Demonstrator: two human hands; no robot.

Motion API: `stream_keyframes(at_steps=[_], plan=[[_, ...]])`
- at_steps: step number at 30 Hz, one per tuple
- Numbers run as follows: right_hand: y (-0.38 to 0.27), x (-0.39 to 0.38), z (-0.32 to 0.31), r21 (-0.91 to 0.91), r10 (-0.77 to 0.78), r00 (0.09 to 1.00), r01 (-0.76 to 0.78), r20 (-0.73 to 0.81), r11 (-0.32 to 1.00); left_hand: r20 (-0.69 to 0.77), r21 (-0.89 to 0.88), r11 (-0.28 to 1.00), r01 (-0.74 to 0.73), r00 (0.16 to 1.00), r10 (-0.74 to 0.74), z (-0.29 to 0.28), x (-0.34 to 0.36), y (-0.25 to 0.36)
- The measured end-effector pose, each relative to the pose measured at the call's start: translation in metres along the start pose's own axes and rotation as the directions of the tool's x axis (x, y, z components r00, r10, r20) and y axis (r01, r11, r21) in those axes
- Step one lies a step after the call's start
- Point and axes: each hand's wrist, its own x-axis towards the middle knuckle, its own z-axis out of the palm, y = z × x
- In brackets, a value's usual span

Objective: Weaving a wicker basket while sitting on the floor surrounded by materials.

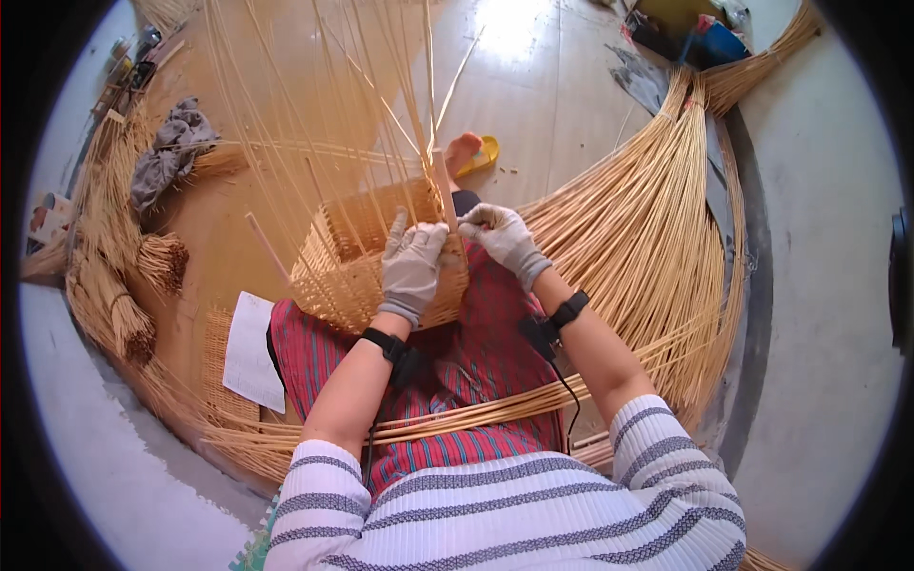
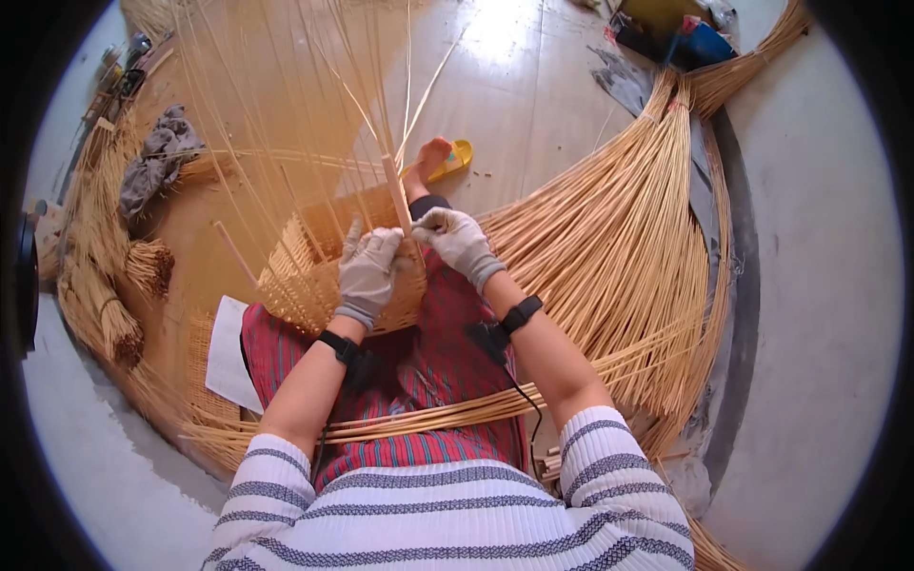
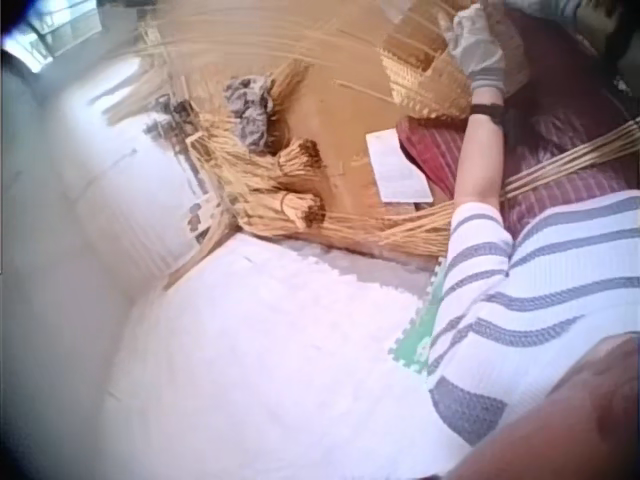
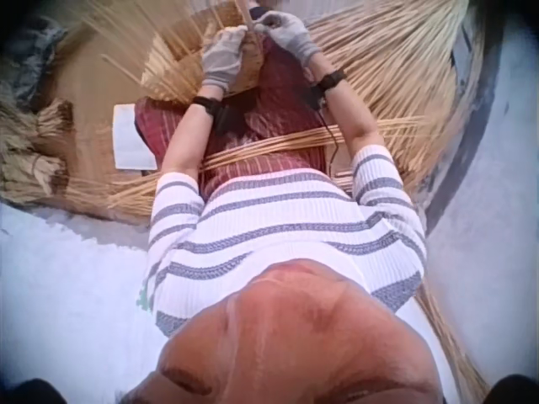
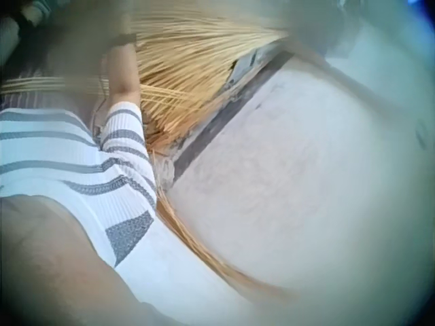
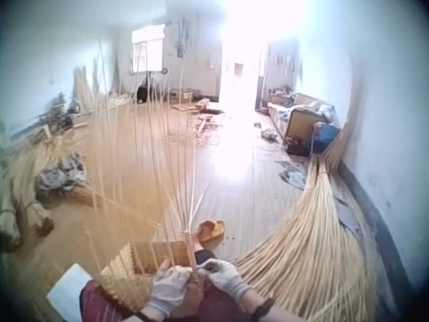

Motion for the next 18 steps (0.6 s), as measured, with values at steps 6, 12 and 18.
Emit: stream_keyframes(at_steps=[6,12,18], plan=[[-0.02,0.003,-0.024,0.233,-0.049,0.989,0.016,0.136,0.972,-0.02,0.072,0.997,-0.021,1.0,0.022,0.0,0.004,-0.003],[-0.028,0.005,-0.007,0.31,-0.129,0.981,0.079,0.144,0.948,-0.099,0.136,0.99,0.04,0.995,-0.027,-0.027,0.005,0.018],[-0.043,0.004,0.005,-0.129,-0.034,0.995,0.046,0.093,0.991,0.034,-0.207,0.9,0.383,0.922,-0.385,-0.039,-0.014,0.003]])
